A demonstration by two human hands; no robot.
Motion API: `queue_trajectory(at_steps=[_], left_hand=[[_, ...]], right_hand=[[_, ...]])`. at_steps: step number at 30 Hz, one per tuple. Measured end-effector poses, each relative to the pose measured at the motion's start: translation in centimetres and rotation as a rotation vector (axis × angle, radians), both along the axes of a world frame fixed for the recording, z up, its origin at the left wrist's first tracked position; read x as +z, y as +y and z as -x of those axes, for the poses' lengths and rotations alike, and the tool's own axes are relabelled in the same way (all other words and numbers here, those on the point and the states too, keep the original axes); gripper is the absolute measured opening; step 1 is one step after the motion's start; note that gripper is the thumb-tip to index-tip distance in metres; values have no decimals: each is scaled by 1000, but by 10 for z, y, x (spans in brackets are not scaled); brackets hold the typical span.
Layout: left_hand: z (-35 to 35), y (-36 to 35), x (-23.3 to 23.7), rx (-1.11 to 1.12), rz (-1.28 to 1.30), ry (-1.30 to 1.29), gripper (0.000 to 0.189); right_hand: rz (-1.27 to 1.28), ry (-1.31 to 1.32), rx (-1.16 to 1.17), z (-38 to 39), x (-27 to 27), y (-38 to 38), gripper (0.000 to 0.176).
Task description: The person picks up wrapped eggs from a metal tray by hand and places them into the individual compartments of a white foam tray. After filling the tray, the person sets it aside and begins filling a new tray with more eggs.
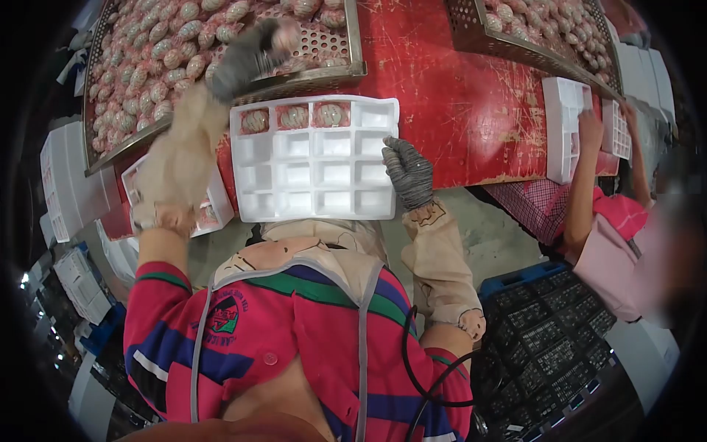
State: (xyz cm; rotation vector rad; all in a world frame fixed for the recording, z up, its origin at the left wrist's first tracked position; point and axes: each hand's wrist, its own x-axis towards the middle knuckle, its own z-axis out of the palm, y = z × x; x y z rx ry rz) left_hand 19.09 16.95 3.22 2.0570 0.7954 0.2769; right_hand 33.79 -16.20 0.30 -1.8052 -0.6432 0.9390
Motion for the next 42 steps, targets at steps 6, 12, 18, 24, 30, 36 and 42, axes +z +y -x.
queue_trajectory(at_steps=[6,12,18,24,30,36,42], left_hand=[[-33,-147,18,-257,-432,139,55],[-56,-169,-49,-143,-384,100,45],[-48,-140,-53,-232,-442,6,28],[-51,-138,-59,-270,-295,138,19],[-86,-143,-121,-275,-163,455,17],[-96,-141,-89,-380,-171,694,23],[-62,-63,50,-124,-426,162,27]], right_hand=[[-75,6,-121,-23,-3,11,24],[75,-658,202,-44,23,37,40],[250,-924,559,-68,-1,52,39],[299,-1143,830,-69,4,80,27],[547,-1188,1015,-70,-12,97,15],[789,-1112,1166,-64,-16,112,20],[767,-992,1111,-67,-11,120,23]])
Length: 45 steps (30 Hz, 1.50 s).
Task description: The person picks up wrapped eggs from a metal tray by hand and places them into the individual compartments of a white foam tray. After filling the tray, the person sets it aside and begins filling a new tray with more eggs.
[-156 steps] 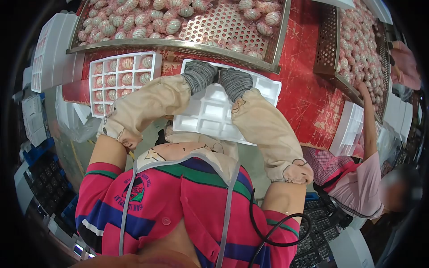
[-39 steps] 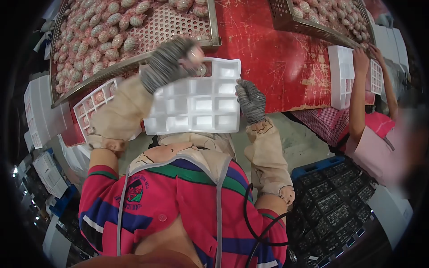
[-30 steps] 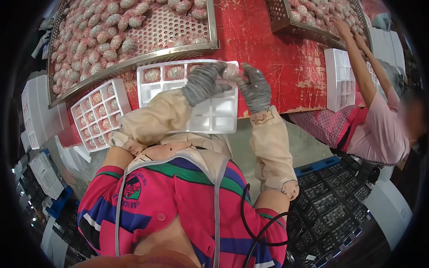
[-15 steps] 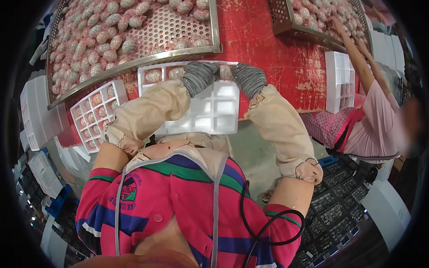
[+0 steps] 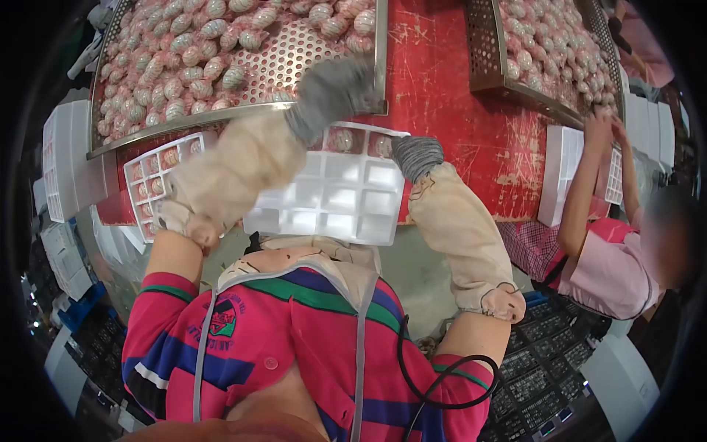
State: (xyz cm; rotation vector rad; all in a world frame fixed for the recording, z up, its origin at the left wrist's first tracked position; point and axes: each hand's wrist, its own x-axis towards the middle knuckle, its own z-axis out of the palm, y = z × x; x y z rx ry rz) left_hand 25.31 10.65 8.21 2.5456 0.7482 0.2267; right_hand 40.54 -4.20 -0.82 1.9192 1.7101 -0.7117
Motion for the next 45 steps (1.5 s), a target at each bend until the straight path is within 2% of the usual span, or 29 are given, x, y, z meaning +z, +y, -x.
queue_trajectory(at_steps=[1,2,3,5,6,9,10,11,14,17,19,21,22,23,24,25,26,27,28,30,31,33,34,37,38,45], left_hand=[[-8,28,-13,218,115,-323,25],[-25,59,-31,276,-25,-272,25],[-41,83,-48,271,-110,-104,26],[-67,110,-78,256,-101,149,28],[-78,117,-88,252,-86,210,29],[-91,117,-101,274,-64,268,33],[-93,114,-100,282,-57,250,34],[-91,112,-100,298,-49,224,36],[-73,100,-72,353,9,9,41],[-15,68,-17,382,114,-420,46],[32,48,2,356,218,-610,49],[87,34,-1,271,403,-344,37],[116,20,-20,190,341,-239,40],[144,8,-37,6,64,-306,40],[168,-1,-55,-177,-216,-364,39],[189,-12,-76,-163,-220,-363,39],[206,-23,-97,-236,-312,-230,43],[218,-31,-106,-311,-397,-96,46],[226,-39,-102,-301,-397,-98,46],[239,-53,-92,-93,-16,-217,52],[245,-56,-93,-83,-14,-217,52],[256,-58,-94,280,58,-179,54],[255,-56,-90,377,80,-76,47],[257,-53,-111,315,103,-58,38],[258,-53,-116,316,81,-30,32],[248,-55,-104,358,130,26,31]], right_hand=[[-2,-17,44,0,2,-1,23],[-9,-18,54,-1,0,-2,24],[-15,-23,47,-4,-4,-4,24],[-65,22,54,-8,-12,-7,29],[-67,62,-31,-4,-8,-4,39],[-173,69,-6,0,-1,-7,48],[-52,37,-32,4,4,-1,49],[-46,40,-26,5,5,-3,49],[-202,83,-121,8,5,-10,44],[-264,119,-160,8,5,-19,39],[-306,127,-153,8,1,-24,36],[-435,193,-199,5,-7,-30,36],[-393,191,-220,4,-10,-30,34],[-396,194,-210,11,-8,-31,34],[-502,202,-205,21,-3,-37,31],[-606,211,-197,29,-1,-40,29],[-787,292,-54,37,-11,-46,33],[-840,380,-30,59,-2,-41,33],[-764,446,-49,84,13,-33,35],[-617,536,-48,126,33,-13,38],[-539,567,-28,143,34,-4,39],[-594,573,-12,172,27,11,36],[-651,576,-3,182,22,18,33],[-562,551,127,200,2,35,33],[-577,573,124,202,-2,35,31],[-438,502,-5,207,4,42,34]])
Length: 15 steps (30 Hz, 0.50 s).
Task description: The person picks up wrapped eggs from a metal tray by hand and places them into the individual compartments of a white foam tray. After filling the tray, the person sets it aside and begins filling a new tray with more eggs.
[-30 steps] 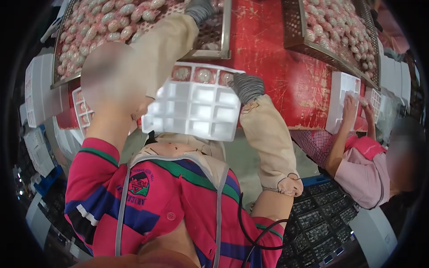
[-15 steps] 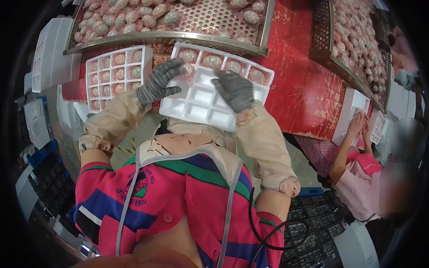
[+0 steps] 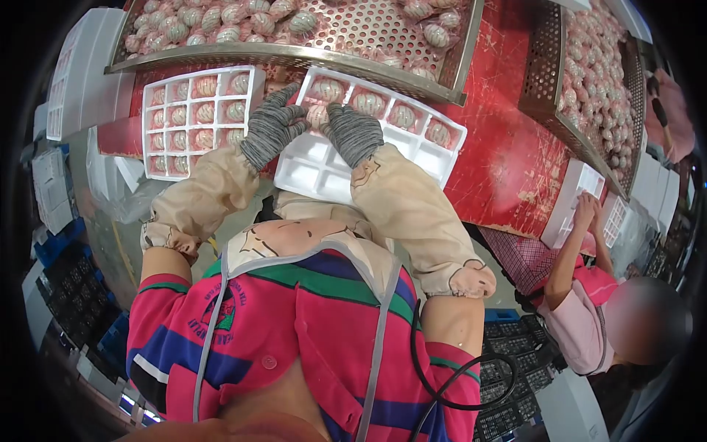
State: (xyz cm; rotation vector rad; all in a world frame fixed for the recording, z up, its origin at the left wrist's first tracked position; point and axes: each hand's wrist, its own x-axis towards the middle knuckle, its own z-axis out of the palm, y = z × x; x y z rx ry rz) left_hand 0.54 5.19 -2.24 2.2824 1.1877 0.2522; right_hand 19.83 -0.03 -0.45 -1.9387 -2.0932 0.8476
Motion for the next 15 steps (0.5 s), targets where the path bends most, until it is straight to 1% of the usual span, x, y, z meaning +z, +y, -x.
queue_trajectory(at_steps=[2,3,5,6,7,8,9,10,11,12,14,15], left_hand=[[-2,3,2,-24,-11,40,30],[-3,4,3,-51,-10,71,29],[-6,3,4,-82,-7,103,29],[-8,4,4,-91,-6,153,28],[-10,4,5,-101,-6,203,27],[-14,3,5,-104,-7,202,27],[-18,2,4,-98,23,289,26],[-20,2,4,-93,51,375,25],[-19,-3,2,-65,-20,321,22],[-15,3,6,-67,-27,323,22],[-6,18,24,-101,-237,-12,18],[-11,38,30,-23,-369,-262,18]], right_hand=[[-100,40,145,-2,11,6,36],[-101,38,145,-1,18,12,36],[102,-47,219,2,31,20,37],[101,-49,216,2,16,18,37],[14,-41,241,2,-12,14,35],[-72,-33,264,1,-27,12,32],[-126,-22,277,2,-24,12,28],[-131,-23,273,3,-27,11,28],[-118,-73,259,6,-33,10,27],[-106,-123,246,7,-36,11,26],[-76,-94,253,7,-37,15,26],[-90,-125,246,8,-39,16,26]])
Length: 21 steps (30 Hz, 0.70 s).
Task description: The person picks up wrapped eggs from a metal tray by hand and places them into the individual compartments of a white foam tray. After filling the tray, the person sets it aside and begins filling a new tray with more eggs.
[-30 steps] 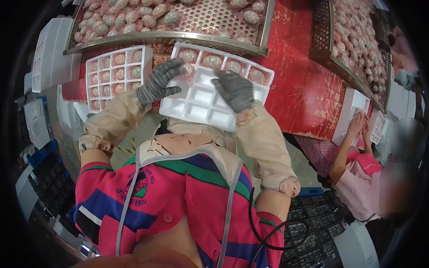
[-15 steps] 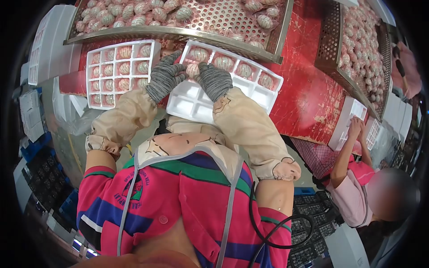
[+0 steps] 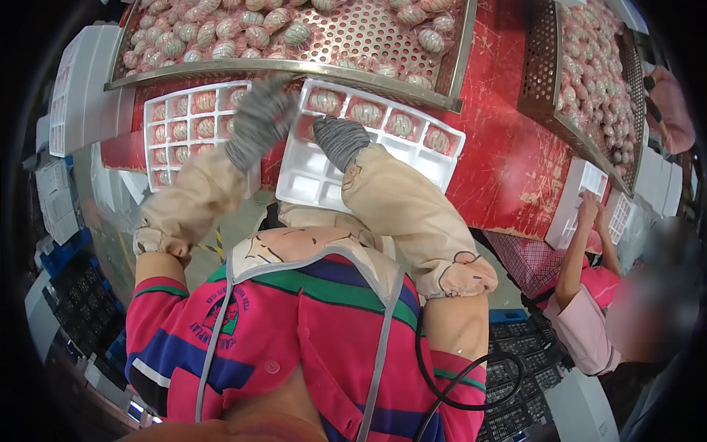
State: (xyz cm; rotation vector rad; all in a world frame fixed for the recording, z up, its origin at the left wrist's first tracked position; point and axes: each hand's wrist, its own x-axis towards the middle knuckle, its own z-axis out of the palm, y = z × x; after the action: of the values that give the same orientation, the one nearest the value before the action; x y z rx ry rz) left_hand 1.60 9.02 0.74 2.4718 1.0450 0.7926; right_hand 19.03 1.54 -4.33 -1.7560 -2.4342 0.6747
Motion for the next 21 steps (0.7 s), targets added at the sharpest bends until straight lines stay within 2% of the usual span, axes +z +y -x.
queue_trajectory(at_steps=[1,2,3,7,9,11,14,18,21], left_hand=[[-7,24,6,30,-1,-4,20],[-13,48,12,60,-2,-9,22],[-27,69,8,92,-162,54,23],[-70,148,-14,101,69,584,28],[-82,160,-22,103,128,691,30],[-89,165,-23,106,149,709,32],[-98,170,-24,117,170,689,36],[-93,163,-2,179,196,490,41],[-78,134,43,228,276,120,44]], right_hand=[[-11,-28,-5,1,-2,-3,26],[13,58,-2,0,-5,-4,25],[8,55,-3,0,-2,-6,25],[-26,91,-72,-4,-2,-18,24],[-304,44,-19,-13,2,-32,26],[-237,5,-17,-16,24,-34,31],[310,-259,66,-12,36,-29,40],[368,-228,36,-6,39,-23,46],[369,-251,40,3,33,-25,47]])
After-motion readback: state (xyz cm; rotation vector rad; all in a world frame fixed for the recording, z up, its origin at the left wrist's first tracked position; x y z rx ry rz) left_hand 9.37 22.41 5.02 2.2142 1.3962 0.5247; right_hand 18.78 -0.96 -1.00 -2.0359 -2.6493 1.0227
